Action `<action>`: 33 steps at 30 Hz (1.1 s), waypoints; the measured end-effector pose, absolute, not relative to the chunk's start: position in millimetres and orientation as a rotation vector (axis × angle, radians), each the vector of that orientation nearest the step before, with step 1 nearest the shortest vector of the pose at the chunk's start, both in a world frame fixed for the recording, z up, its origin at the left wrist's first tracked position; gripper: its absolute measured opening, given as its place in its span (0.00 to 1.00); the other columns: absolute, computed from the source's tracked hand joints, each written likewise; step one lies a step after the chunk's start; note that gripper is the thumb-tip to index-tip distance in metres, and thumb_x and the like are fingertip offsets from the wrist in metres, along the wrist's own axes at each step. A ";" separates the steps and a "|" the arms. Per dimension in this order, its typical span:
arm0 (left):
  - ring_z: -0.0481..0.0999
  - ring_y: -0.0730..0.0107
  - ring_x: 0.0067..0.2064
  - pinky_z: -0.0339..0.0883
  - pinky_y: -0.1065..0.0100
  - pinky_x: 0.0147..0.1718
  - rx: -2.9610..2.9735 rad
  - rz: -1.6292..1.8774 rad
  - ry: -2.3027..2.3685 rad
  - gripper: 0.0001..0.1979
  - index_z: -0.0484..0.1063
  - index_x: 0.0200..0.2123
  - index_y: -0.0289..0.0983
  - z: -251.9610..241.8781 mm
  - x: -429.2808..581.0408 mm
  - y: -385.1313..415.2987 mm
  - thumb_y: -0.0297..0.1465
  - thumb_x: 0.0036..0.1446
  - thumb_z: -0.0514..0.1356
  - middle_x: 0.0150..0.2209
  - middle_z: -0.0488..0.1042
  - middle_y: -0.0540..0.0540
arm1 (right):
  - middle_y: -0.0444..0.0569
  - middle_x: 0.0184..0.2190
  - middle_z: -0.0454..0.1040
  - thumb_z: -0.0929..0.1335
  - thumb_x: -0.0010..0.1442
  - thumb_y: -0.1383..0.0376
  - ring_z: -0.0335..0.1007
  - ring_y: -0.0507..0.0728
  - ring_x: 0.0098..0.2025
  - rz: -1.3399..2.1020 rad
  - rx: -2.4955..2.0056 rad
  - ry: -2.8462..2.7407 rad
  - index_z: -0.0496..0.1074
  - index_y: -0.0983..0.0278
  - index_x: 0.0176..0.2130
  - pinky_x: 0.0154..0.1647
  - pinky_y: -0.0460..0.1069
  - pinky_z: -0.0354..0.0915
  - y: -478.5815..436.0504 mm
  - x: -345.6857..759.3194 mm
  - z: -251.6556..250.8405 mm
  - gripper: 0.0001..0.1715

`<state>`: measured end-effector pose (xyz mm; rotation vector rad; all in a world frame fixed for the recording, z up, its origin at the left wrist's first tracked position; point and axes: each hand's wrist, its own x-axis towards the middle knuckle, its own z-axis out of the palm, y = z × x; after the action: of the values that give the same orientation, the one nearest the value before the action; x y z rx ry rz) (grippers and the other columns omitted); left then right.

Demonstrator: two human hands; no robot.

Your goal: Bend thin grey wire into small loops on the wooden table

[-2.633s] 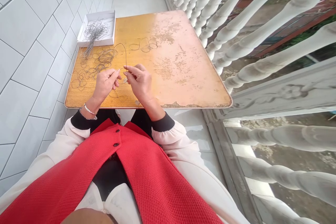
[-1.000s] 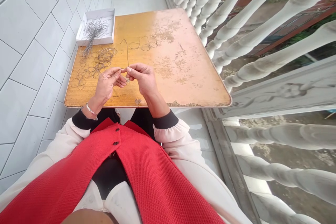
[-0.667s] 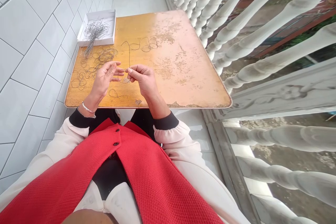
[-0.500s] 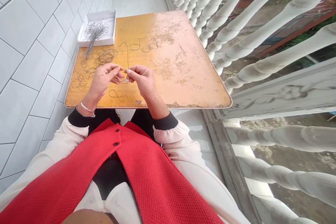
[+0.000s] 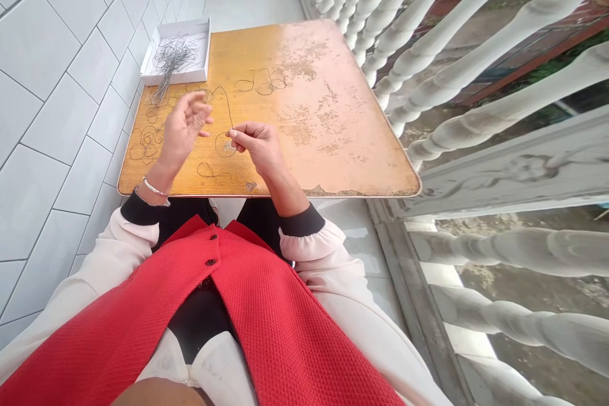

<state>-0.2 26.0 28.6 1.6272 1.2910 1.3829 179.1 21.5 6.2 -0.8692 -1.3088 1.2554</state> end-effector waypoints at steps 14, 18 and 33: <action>0.79 0.63 0.44 0.69 0.69 0.30 1.910 1.295 1.466 0.07 0.74 0.30 0.45 68.9 0.2 38.6 0.29 0.60 0.60 0.32 0.79 0.47 | 0.43 0.18 0.72 0.78 0.47 0.61 0.62 0.47 0.22 1.281 -0.856 -1.252 0.79 0.63 0.24 0.25 0.46 0.58 15.3 171.3 8.0 0.09; 0.79 0.66 0.38 0.69 0.69 0.32 1.888 1.360 1.520 0.07 0.74 0.30 0.45 64.1 3.7 41.6 0.28 0.60 0.59 0.31 0.78 0.49 | 0.42 0.18 0.72 0.76 0.49 0.64 0.61 0.47 0.22 1.271 -0.892 -1.227 0.78 0.62 0.24 0.25 0.45 0.58 15.3 165.3 6.4 0.07; 0.71 0.72 0.22 0.65 0.68 0.24 1.896 1.304 1.400 0.15 0.66 0.22 0.42 79.5 4.4 42.7 0.35 0.59 0.63 0.19 0.71 0.53 | 0.40 0.18 0.70 0.74 0.55 0.68 0.60 0.46 0.21 1.127 -0.999 -1.257 0.75 0.64 0.24 0.26 0.45 0.58 14.0 159.4 0.9 0.09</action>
<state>4.4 42.7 79.5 1.8964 1.4001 1.3041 159.4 14.0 0.9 -0.9989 -1.2567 1.1268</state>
